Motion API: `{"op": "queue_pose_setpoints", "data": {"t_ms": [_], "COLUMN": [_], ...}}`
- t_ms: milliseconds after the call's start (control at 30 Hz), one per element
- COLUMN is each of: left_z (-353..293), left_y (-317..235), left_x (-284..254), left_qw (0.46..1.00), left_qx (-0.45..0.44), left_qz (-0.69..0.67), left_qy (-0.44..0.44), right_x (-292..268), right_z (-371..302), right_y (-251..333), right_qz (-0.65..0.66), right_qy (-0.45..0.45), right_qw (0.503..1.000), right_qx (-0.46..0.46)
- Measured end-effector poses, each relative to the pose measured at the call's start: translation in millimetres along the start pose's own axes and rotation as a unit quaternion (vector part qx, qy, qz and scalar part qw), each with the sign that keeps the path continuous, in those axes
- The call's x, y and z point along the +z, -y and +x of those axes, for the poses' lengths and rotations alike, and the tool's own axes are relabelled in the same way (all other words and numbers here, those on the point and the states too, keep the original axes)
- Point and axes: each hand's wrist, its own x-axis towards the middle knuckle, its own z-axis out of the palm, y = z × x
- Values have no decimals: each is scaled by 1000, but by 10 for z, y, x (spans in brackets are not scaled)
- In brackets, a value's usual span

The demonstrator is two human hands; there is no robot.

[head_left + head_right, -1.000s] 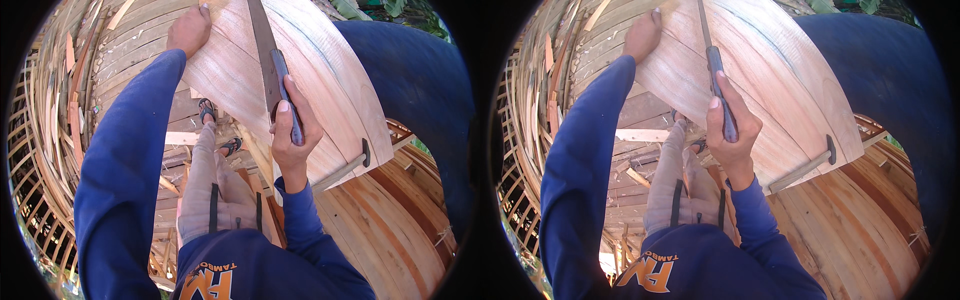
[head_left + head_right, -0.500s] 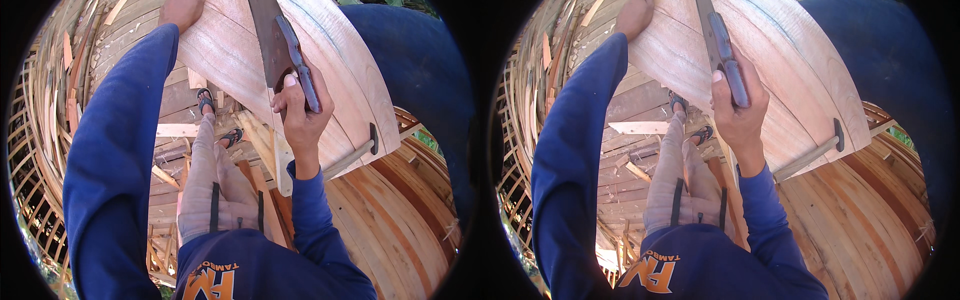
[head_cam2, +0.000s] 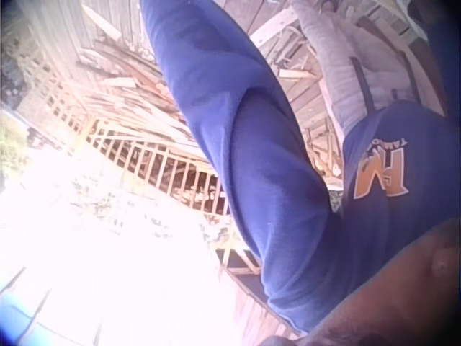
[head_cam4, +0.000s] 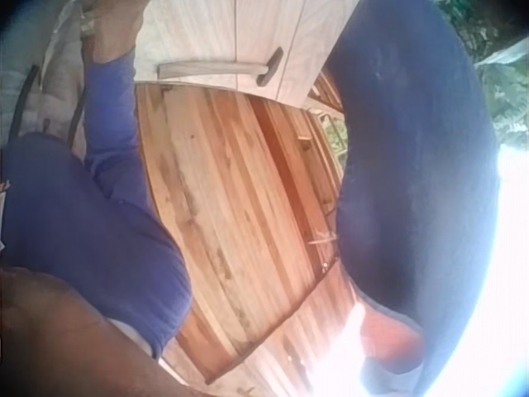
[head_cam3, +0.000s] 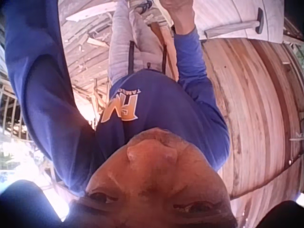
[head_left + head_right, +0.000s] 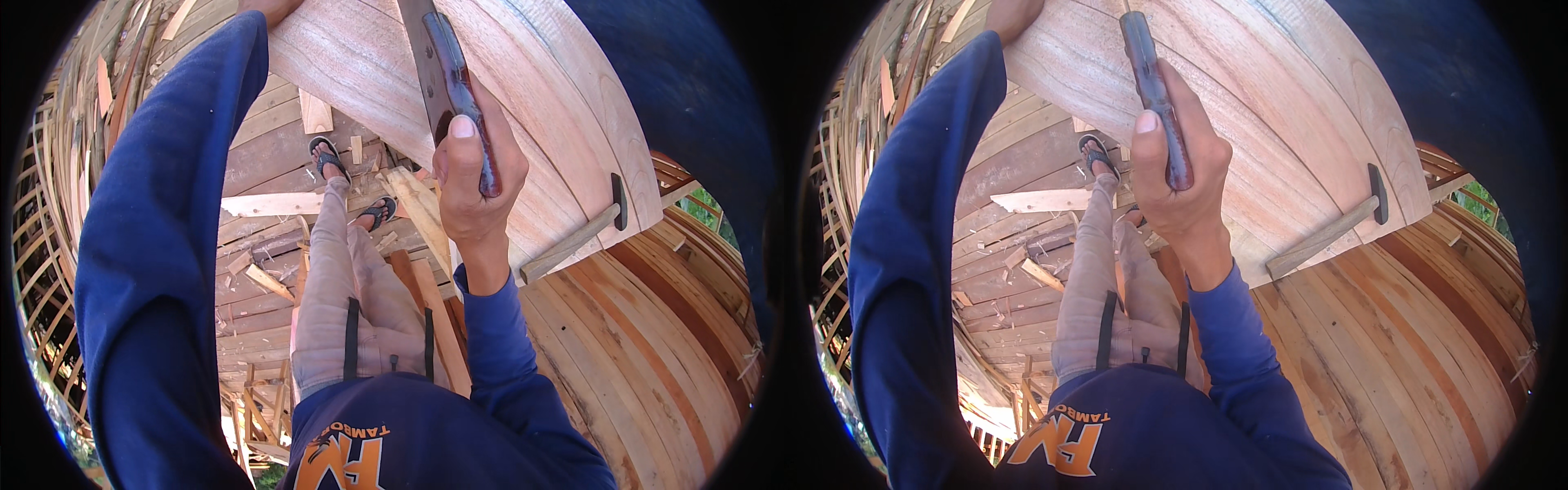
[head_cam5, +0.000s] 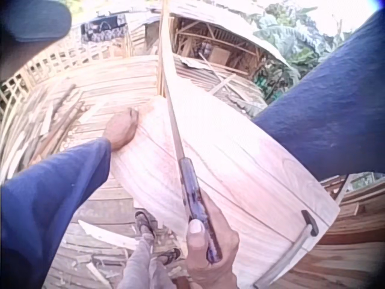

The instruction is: The person saws a curved line into a wooden plank using a hand saw while holding the plank steady by hand on a wooden deck.

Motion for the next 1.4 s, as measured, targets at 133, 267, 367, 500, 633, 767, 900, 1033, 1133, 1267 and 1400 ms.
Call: {"op": "queue_pose_setpoints", "data": {"t_ms": [133,267,367,500,633,767,900,1033,1133,1267,1400], "left_z": [-13,-30,-61,-89,11,-3,-1,21,12,4,-11], "left_y": [-48,-143,-238,-335,-276,-323,-341,-355,-340,-367,-340], "left_x": [-49,-210,-241,-360,-388,-450,-468,-480,-483,-484,-472], "left_qw": [1000,996,988,960,947,938,937,938,941,940,940], "left_qx": [-1,-61,-106,-197,-233,-249,-256,-258,-249,-256,-256], "left_qz": [-9,-63,-102,-195,-189,-211,-208,-197,-202,-196,-195], "left_qy": [9,26,57,47,117,117,118,119,106,110,115], "right_x": [-10,-35,-75,-78,-91,-120,-135,-152,-157,-218,-335], "right_z": [-33,-110,-135,-145,-97,-82,-69,-70,-61,-165,-291], "right_y": [-53,-34,-32,1,61,69,103,87,104,165,156], "right_qz": [-38,-48,-60,-63,-60,-52,-27,-46,-50,-73,-71], "right_qy": [-9,-6,1,-1,-1,5,-1,1,7,12,20], "right_qw": [999,999,998,997,996,996,995,995,995,992,992], "right_qx": [-12,8,26,44,66,78,99,90,90,98,104]}}
